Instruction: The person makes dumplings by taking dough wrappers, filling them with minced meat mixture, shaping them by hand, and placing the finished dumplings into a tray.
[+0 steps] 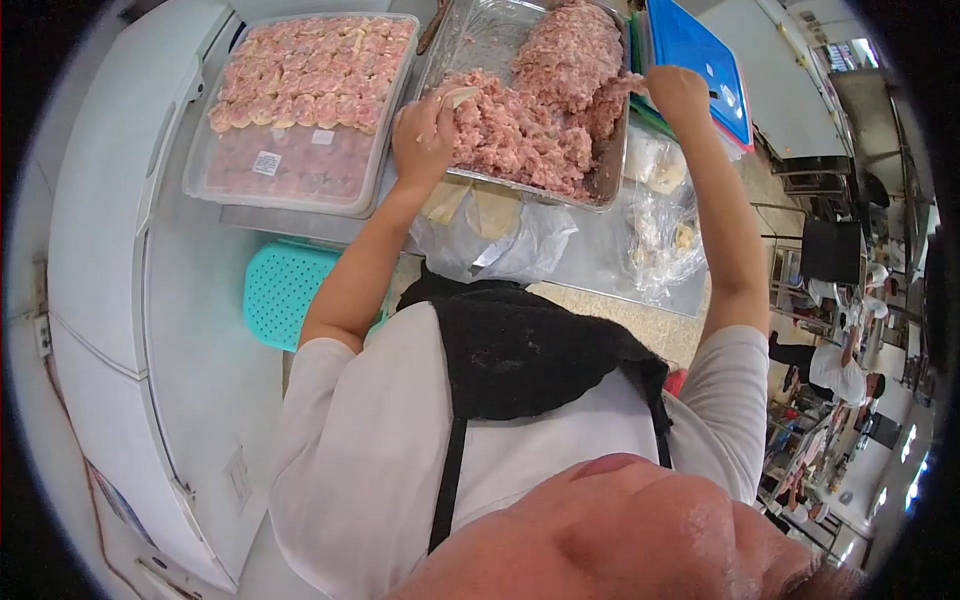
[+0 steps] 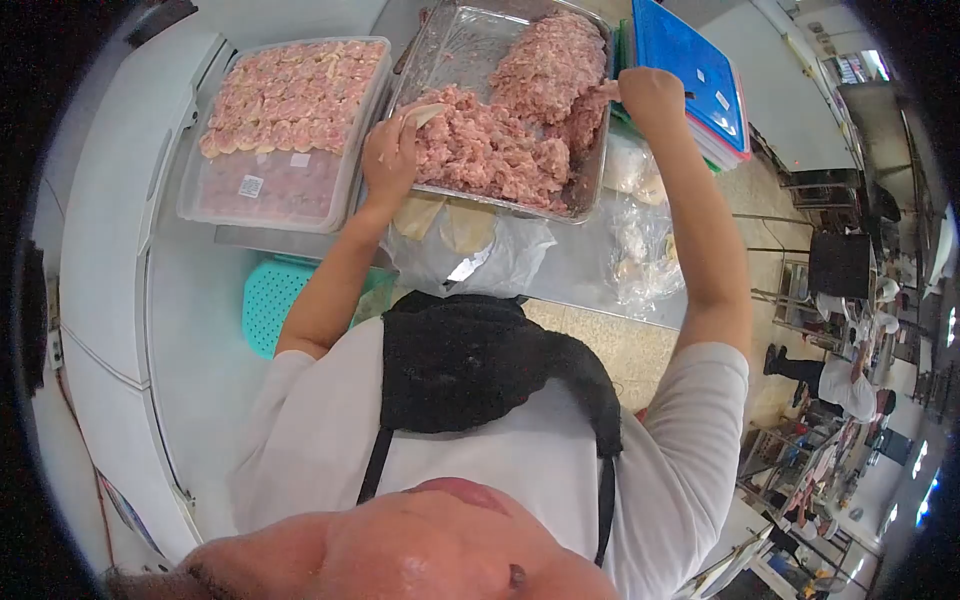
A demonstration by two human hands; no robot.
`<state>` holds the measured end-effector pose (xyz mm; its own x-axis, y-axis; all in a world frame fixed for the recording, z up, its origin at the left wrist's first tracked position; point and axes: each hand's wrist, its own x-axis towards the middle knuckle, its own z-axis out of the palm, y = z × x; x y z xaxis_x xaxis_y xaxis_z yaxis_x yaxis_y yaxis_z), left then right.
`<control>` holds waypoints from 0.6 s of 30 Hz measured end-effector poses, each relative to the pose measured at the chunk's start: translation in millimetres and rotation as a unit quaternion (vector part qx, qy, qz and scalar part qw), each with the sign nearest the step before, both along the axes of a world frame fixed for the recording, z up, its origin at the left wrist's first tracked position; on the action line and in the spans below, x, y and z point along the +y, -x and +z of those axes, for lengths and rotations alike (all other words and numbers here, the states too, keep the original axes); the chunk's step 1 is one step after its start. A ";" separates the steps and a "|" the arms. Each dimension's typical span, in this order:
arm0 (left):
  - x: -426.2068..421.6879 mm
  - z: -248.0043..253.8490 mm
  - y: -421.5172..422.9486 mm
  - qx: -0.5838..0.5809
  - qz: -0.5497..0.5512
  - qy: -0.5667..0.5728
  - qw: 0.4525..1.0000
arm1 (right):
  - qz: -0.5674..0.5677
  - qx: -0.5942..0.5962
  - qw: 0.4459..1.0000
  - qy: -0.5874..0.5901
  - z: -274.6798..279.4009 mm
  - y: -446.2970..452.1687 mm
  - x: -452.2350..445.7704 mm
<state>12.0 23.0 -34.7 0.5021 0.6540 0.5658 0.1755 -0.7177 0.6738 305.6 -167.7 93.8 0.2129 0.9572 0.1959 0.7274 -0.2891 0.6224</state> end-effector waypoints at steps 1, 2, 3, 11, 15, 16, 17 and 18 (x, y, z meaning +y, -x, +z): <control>0.1 0.0 0.8 0.013 0.001 0.006 1.000 | -0.013 0.006 1.000 0.005 -14.4 -5.4 3.5; 0.9 -2.3 0.7 0.009 0.002 0.002 1.000 | -0.025 0.012 1.000 0.011 -33.0 -9.7 5.0; 1.9 -6.1 -0.3 0.004 0.002 -0.003 1.000 | -0.038 0.017 0.999 0.016 -51.4 -11.7 4.1; -0.5 -4.3 -1.3 -0.034 0.005 0.023 0.999 | -0.091 0.183 0.974 0.098 -52.3 109.8 -37.2; 1.1 -8.4 -5.0 -0.011 0.017 0.003 1.000 | 0.010 0.181 0.978 0.108 -48.3 114.4 -59.5; 1.6 -11.2 -5.9 -0.003 0.022 -0.005 1.000 | 0.007 0.170 0.978 0.123 -28.8 104.3 -59.9; 1.7 -9.7 -6.0 -0.007 0.017 -0.003 1.000 | 0.006 0.159 0.977 0.139 -10.4 95.4 -57.4; 0.9 -7.8 -5.6 -0.011 0.013 0.001 1.000 | -0.006 0.142 0.980 0.138 5.2 89.0 -51.9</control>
